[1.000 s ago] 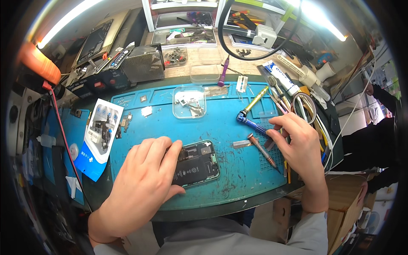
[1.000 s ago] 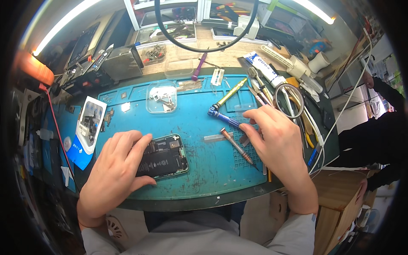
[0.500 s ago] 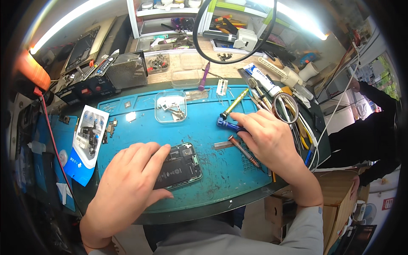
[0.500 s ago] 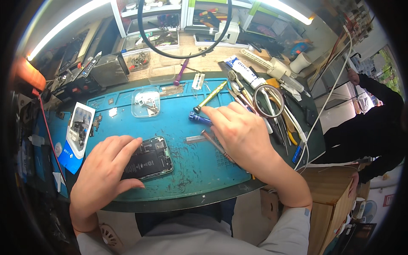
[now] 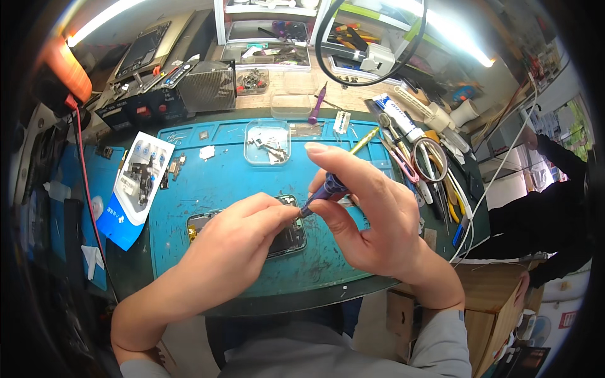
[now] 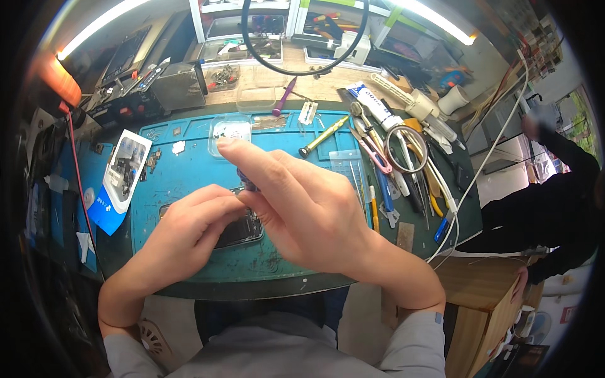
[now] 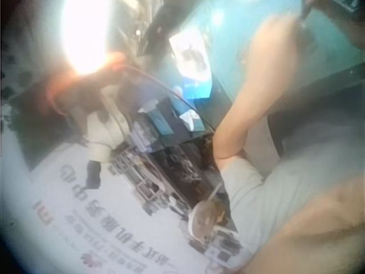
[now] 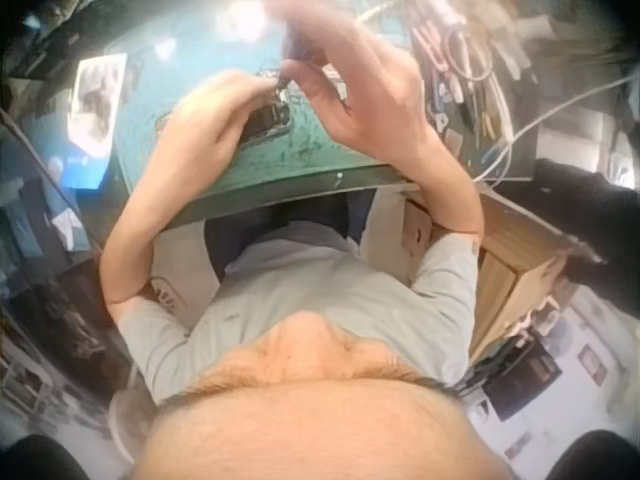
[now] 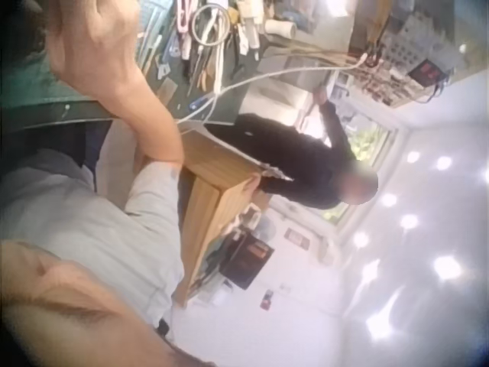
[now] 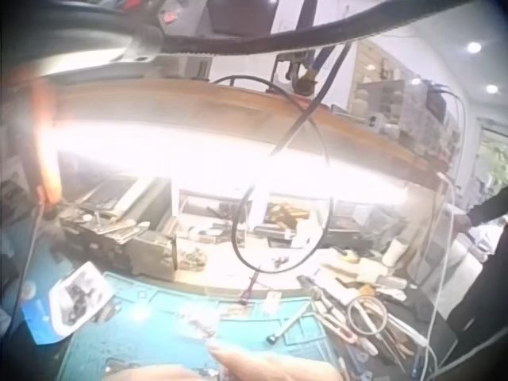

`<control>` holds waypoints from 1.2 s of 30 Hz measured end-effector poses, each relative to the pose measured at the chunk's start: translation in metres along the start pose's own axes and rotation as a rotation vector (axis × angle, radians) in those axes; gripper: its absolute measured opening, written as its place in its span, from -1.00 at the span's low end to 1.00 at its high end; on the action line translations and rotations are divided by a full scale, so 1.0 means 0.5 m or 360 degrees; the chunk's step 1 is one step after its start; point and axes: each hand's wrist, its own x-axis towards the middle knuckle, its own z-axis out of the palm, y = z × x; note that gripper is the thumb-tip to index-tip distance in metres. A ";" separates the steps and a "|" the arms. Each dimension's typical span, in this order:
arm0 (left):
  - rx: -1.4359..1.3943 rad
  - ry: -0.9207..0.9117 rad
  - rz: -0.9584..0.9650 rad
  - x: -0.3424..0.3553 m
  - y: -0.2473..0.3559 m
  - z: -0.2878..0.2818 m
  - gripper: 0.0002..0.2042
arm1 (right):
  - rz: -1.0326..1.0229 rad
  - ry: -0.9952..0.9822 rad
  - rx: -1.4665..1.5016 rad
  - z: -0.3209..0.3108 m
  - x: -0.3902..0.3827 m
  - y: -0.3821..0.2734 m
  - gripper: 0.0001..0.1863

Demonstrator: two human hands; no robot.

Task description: The person disassembles a smartphone on a workbench, using a screwdriver and tweezers to remove screws and small internal components. They place removed parts into a small plastic container and continue to manipulate the phone's internal assembly.

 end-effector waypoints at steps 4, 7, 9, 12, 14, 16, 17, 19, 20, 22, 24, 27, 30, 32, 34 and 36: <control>-0.0028 0.0007 -0.0027 0.002 0.003 0.003 -0.66 | -0.0088 0.0014 -0.0051 0.012 -0.008 0.020 -0.46; -0.0029 0.0064 -0.0030 0.000 0.003 0.009 -0.63 | -0.0105 0.0107 -0.0061 0.019 -0.004 0.023 -0.46; -0.0017 0.0144 -0.0024 0.002 0.001 0.016 -0.62 | -0.0157 0.0160 -0.0138 0.022 0.003 0.033 -0.46; 0.0204 0.0274 0.0047 0.010 0.000 0.015 -0.65 | -0.0121 0.0196 -0.0186 0.020 -0.001 0.035 -0.44; 0.0587 0.0357 0.0194 0.015 -0.009 0.008 -0.67 | -0.0051 0.0230 -0.0187 0.019 -0.004 0.035 -0.43; 0.0566 0.0341 0.0139 0.020 -0.030 0.012 -0.75 | 0.0017 0.0252 -0.0168 0.019 -0.006 0.038 -0.43; 0.0561 0.0332 0.0113 0.023 -0.039 0.014 -0.79 | 0.0047 0.0256 -0.0139 0.017 -0.006 0.036 -0.43; 0.0585 0.0326 0.0149 0.032 -0.052 0.016 -0.85 | 0.0097 0.0210 -0.0088 0.017 -0.010 0.037 -0.43; 0.0600 0.0321 0.0166 0.034 -0.056 0.015 -0.87 | 0.0120 0.0189 -0.0060 0.020 -0.012 0.038 -0.43; 0.0629 0.0283 0.0147 0.035 -0.052 0.012 -0.88 | 0.0096 0.0170 -0.0044 0.029 -0.014 0.041 -0.44; 0.0654 0.0262 0.0158 0.040 -0.049 0.013 -0.89 | 0.0086 0.0148 -0.0050 0.028 -0.014 0.041 -0.45; 0.0706 0.0239 0.0184 0.046 -0.047 0.013 -0.89 | 0.0103 0.0159 -0.0046 0.031 -0.016 0.041 -0.44; 0.0742 0.0216 0.0195 0.051 -0.044 0.014 -0.89 | 0.0098 0.0167 -0.0052 0.031 -0.015 0.046 -0.44; 0.0765 0.0213 0.0211 0.053 -0.044 0.016 -0.88 | 0.0113 0.0183 -0.0032 0.032 -0.016 0.047 -0.44; 0.0790 0.0223 0.0220 0.055 -0.044 0.017 -0.88 | 0.0112 0.0188 -0.0050 0.031 -0.015 0.047 -0.44; 0.0799 0.0234 0.0219 0.056 -0.044 0.019 -0.89 | 0.0112 0.0195 -0.0059 0.031 -0.016 0.049 -0.43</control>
